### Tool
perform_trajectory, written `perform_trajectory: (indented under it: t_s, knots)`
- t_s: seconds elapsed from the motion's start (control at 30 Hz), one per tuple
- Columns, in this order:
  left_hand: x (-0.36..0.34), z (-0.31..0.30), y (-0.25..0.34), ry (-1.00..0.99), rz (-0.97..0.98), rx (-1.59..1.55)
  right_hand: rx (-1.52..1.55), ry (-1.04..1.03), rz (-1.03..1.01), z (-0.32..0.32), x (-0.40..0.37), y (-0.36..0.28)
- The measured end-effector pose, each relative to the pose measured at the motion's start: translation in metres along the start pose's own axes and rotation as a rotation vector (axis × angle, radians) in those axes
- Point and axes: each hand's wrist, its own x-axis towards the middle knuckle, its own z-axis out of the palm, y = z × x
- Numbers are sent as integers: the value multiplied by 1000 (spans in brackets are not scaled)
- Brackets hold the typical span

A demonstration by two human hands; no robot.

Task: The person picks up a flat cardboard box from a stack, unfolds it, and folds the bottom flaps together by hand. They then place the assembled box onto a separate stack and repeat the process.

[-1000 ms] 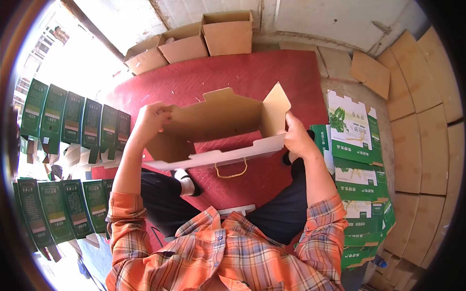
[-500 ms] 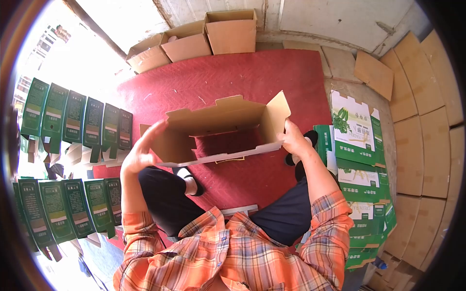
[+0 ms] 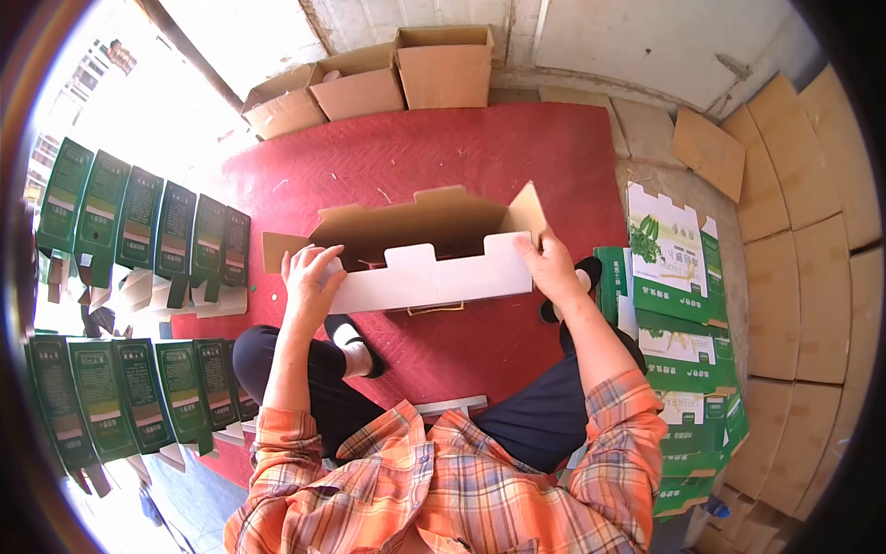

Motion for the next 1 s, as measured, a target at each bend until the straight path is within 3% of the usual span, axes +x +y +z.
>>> perform_trajectory:
  t_s: [0.03,0.1,0.2,0.33,0.53,0.67,0.77,0.87,0.9,0.97,1.0]
  knots:
    - [-1,1,1,2,-5,-1,-182,36,31,6,0,-8]
    - [-4,5,2,9,80,136,-146,100,41,19,0,-19]
    - [-11,15,8,69,35,227,-415,261,-365,30,-5,-42]
    - [-18,19,21,103,13,332,-727,167,-599,37,-1,-33]
    - [-20,32,18,75,46,350,-935,97,-591,47,-3,-26]
    - [-21,43,14,63,112,442,-888,16,-520,48,-4,-41]
    - [-26,40,18,168,216,588,-863,-31,-434,47,-1,-52]
    - [-35,30,22,446,213,384,-821,-13,-462,46,11,-42]
    - [-34,26,21,445,215,385,-846,0,-458,47,14,-40]
    - [-33,17,17,673,16,-71,-867,13,-451,48,17,-37]
    - [-34,14,16,641,-94,-185,-881,30,-447,49,16,-39]
